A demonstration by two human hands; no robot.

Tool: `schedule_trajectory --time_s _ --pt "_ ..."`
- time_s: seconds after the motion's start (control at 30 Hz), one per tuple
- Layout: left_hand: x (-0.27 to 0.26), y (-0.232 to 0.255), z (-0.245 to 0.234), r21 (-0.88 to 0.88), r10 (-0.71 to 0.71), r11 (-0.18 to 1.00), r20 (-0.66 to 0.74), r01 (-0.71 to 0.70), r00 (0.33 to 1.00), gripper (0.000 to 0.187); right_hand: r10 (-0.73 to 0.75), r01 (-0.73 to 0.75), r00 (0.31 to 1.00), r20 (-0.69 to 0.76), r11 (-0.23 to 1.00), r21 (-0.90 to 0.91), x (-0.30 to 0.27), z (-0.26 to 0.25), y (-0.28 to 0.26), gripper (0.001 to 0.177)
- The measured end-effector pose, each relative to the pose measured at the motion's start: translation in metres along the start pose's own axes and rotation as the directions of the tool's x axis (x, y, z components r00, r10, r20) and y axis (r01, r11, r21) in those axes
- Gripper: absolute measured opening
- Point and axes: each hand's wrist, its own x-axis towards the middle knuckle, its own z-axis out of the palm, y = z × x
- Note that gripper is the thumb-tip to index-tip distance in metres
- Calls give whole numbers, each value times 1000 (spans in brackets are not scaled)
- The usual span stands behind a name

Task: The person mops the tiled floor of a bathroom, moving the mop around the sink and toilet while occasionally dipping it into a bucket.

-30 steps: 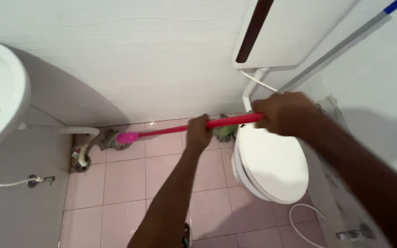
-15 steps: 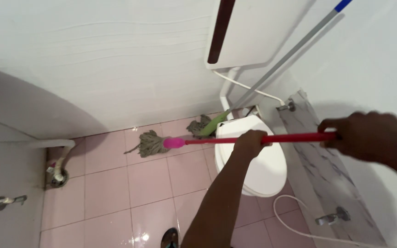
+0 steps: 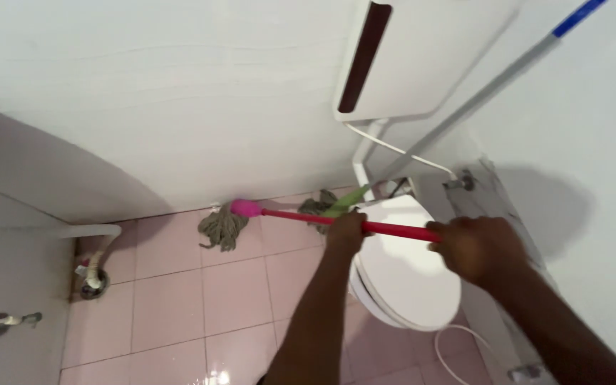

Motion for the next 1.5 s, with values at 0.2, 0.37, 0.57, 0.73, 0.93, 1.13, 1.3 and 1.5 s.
schedule_trajectory --time_s 0.2,0.37,0.57,0.73,0.93,1.13,1.3,1.5 --pt "8 -92 -52 -112 -178 980 -120 165 977 19 -228 222 969 -98 973 -70 65 -36 -69 29" --pt "12 -220 -73 -27 -136 990 -362 135 922 17 -336 324 930 -152 941 -97 114 -52 -158 32" --pt "-12 -293 -122 53 -135 980 -532 192 836 17 -474 473 832 -287 878 -77 125 -82 -222 25" --pt "-9 -262 -145 -61 -170 985 -536 163 827 17 -458 438 870 -185 888 -139 109 -138 -212 26" --pt "-36 -148 -172 -51 -303 946 -497 321 813 18 -363 339 912 -194 930 -146 107 -130 -160 36" --pt "-32 -110 -159 31 -202 976 -241 215 949 18 -325 298 931 -167 940 -164 64 -134 -102 36" --pt "-30 -52 -137 -26 -147 989 -143 144 979 16 -226 211 971 -76 962 -174 37 -123 -53 36" --pt "-24 36 -87 -87 -45 995 -46 40 998 25 -22 44 995 92 968 -248 -18 -115 8 42"
